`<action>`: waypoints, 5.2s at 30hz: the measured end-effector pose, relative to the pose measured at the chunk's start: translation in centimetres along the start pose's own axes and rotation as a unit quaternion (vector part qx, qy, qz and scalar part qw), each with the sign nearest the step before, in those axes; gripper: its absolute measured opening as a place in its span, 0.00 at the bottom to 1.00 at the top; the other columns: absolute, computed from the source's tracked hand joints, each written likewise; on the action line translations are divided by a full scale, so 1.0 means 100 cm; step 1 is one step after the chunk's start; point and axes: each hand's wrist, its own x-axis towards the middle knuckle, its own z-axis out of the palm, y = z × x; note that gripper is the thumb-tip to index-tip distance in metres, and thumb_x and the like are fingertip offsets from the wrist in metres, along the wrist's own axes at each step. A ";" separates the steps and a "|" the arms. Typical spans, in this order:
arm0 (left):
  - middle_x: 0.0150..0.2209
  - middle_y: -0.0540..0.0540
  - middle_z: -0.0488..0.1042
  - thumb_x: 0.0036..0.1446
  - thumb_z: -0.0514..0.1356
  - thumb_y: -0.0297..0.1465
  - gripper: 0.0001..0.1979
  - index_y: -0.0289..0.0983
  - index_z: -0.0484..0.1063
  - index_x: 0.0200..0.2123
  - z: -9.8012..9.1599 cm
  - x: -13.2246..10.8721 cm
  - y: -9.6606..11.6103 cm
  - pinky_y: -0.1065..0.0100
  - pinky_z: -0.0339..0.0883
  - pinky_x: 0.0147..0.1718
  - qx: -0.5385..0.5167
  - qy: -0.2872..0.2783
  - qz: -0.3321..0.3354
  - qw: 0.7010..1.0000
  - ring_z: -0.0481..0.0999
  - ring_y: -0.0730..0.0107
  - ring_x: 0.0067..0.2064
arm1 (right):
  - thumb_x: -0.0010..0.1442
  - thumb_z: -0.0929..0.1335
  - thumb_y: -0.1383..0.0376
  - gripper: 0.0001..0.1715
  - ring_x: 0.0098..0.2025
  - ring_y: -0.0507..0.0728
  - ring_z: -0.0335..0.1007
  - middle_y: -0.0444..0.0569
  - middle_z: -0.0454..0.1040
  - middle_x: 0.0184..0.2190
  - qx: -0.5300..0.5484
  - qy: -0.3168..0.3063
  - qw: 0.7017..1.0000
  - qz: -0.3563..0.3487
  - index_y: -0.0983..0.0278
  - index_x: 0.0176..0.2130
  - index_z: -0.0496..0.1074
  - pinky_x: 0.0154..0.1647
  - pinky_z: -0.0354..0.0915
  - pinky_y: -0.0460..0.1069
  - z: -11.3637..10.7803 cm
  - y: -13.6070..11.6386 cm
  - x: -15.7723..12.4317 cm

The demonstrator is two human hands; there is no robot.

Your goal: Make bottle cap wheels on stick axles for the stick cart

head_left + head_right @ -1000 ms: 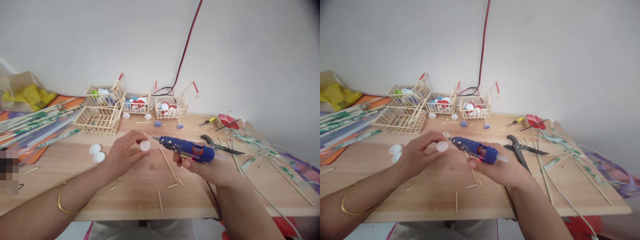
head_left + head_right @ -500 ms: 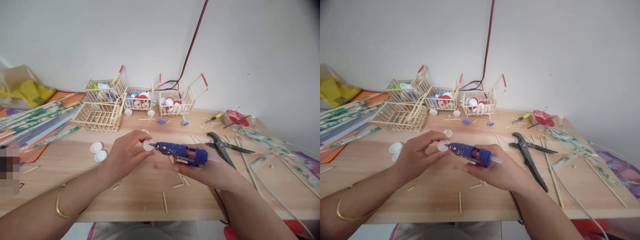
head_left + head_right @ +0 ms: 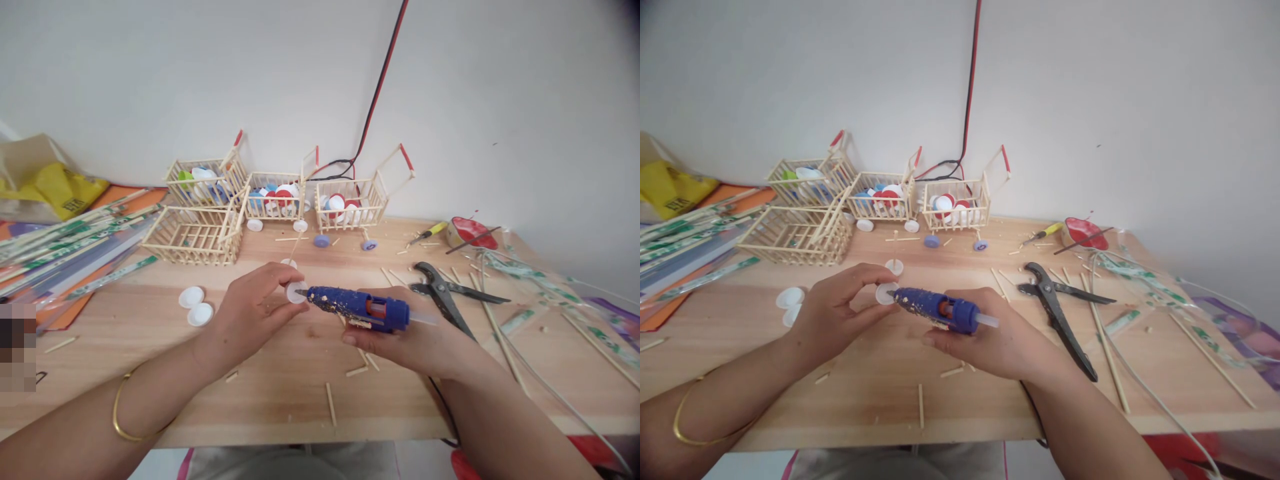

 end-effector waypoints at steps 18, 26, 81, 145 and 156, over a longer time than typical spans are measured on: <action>0.41 0.45 0.77 0.55 0.62 0.33 0.12 0.37 0.70 0.43 0.005 -0.002 -0.002 0.67 0.69 0.45 0.033 0.016 0.035 0.999 0.76 0.67 0.44 | 0.54 0.69 0.52 0.19 0.23 0.48 0.54 0.41 0.63 0.21 -0.015 -0.014 1.000 0.021 0.65 0.26 0.64 0.21 0.53 0.43 0.001 0.000 0.002; 0.40 0.43 0.77 0.56 0.61 0.32 0.11 0.36 0.70 0.42 0.005 -0.001 -0.001 0.65 0.71 0.43 0.040 0.018 0.046 0.998 0.76 0.66 0.42 | 0.55 0.69 0.54 0.17 0.23 0.48 0.55 0.42 0.64 0.22 -0.021 -0.019 1.000 0.011 0.65 0.27 0.65 0.21 0.53 0.43 0.002 0.000 0.002; 0.36 0.42 0.78 0.58 0.59 0.35 0.10 0.34 0.72 0.39 0.009 -0.003 -0.003 0.66 0.73 0.42 0.109 0.020 0.097 0.989 0.77 0.65 0.40 | 0.55 0.68 0.61 0.08 0.25 0.49 0.55 0.40 0.65 0.24 -0.010 -0.046 0.999 0.014 0.63 0.30 0.67 0.25 0.55 0.43 0.004 0.001 0.003; 0.37 0.44 0.77 0.56 0.59 0.29 0.06 0.35 0.71 0.38 0.009 -0.002 -0.005 0.66 0.72 0.40 0.091 -0.065 0.079 0.991 0.76 0.67 0.39 | 0.54 0.68 0.61 0.08 0.26 0.49 0.58 0.40 0.65 0.25 -0.023 -0.081 0.996 0.023 0.63 0.34 0.70 0.26 0.58 0.43 0.008 0.006 0.005; 0.36 0.45 0.77 0.54 0.60 0.25 0.05 0.35 0.70 0.37 0.011 -0.002 -0.003 0.68 0.70 0.40 0.089 -0.103 0.082 0.987 0.75 0.68 0.39 | 0.53 0.68 0.64 0.07 0.28 0.50 0.61 0.41 0.69 0.27 -0.031 -0.102 0.994 0.010 0.63 0.35 0.72 0.28 0.59 0.43 0.004 0.002 0.004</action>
